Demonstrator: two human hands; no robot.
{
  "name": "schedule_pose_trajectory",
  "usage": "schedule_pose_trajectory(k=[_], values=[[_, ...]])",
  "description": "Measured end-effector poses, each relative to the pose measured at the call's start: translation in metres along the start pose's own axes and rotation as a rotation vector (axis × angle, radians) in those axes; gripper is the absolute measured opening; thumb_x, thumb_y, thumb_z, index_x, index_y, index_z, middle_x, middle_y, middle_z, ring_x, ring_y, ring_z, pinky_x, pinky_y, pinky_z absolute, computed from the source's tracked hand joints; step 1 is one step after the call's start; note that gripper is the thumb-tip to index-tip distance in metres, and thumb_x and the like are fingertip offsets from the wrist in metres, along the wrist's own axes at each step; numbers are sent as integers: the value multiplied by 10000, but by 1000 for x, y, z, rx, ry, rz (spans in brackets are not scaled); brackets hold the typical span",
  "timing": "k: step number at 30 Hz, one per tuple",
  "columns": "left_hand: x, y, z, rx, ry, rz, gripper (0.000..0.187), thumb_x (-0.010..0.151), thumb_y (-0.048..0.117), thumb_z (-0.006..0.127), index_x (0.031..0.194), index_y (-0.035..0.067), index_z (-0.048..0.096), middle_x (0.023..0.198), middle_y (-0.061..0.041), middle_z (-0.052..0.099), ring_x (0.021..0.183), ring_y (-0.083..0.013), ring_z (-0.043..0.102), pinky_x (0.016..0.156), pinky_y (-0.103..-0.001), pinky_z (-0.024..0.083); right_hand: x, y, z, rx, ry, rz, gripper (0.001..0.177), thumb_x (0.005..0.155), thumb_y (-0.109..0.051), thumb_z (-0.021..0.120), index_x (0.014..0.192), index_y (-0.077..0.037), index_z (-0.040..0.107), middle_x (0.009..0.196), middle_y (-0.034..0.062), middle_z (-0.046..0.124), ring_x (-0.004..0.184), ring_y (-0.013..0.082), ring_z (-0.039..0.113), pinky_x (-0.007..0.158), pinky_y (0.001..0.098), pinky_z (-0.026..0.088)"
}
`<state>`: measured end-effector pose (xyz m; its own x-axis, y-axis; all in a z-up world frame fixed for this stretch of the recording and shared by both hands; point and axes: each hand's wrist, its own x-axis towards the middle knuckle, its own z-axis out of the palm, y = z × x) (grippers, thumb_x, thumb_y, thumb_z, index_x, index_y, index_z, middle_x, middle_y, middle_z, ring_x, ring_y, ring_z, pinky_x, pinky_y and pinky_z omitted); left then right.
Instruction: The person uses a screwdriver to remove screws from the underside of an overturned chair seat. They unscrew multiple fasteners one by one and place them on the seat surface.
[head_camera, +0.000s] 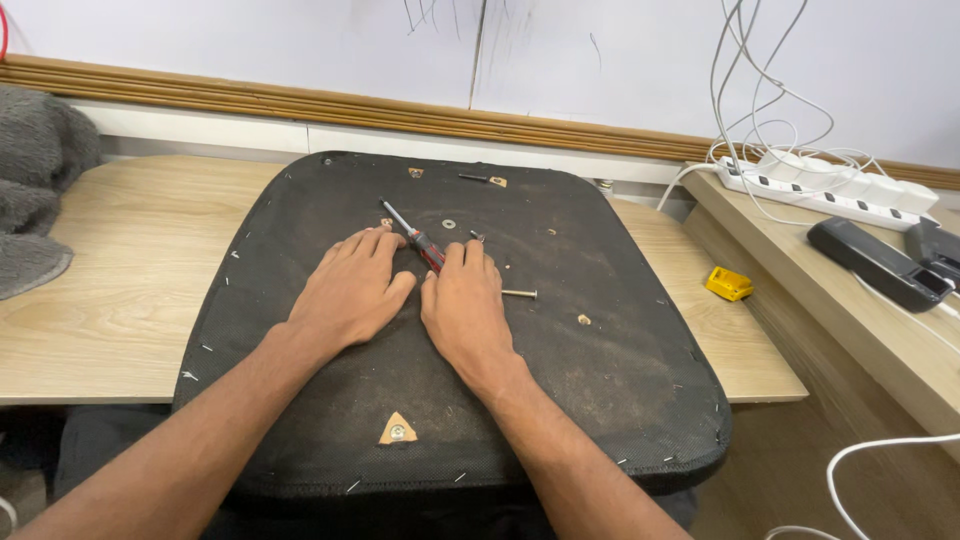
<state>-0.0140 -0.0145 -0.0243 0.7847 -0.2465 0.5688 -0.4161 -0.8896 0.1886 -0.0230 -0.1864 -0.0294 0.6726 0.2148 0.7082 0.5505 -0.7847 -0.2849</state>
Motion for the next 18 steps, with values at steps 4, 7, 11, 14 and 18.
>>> schedule_pose_trajectory(k=[4,7,11,14,18], values=[[26,-15,-11,6,-34,10,352,904,274,572,1178,68,651,1228,-140,640,1172,-351,570,992,-487,446,21,8,-10,-61,-90,-4,277,865,-179,656,971,76,640,1022,301,614,948,460,617,862,558,489],[48,-25,-23,-58,-41,46,248,877,194,605,1081,83,690,1133,-101,660,1086,-331,590,952,-468,459,75,20,-28,-135,-372,89,280,820,-225,668,898,41,711,965,304,697,935,467,677,874,536,543],[34,-23,-25,-85,-20,11,192,830,83,591,1002,71,677,1059,-91,650,1032,-313,594,916,-459,458,114,24,-29,-173,-680,133,300,751,-277,702,907,-24,744,1001,277,726,989,451,694,868,519,554],[39,-13,-26,-75,-7,-18,163,822,33,568,955,66,655,1015,-71,645,990,-288,603,910,-446,466,118,22,-31,-197,-725,155,331,779,-299,683,944,-19,744,1007,263,743,1000,437,710,890,511,561],[29,-9,-21,-48,35,6,157,816,37,586,956,59,654,1009,-78,638,991,-291,596,890,-444,466,98,25,-26,-200,-670,194,429,811,-345,679,1082,-13,689,1044,240,728,1024,430,696,898,524,551]])
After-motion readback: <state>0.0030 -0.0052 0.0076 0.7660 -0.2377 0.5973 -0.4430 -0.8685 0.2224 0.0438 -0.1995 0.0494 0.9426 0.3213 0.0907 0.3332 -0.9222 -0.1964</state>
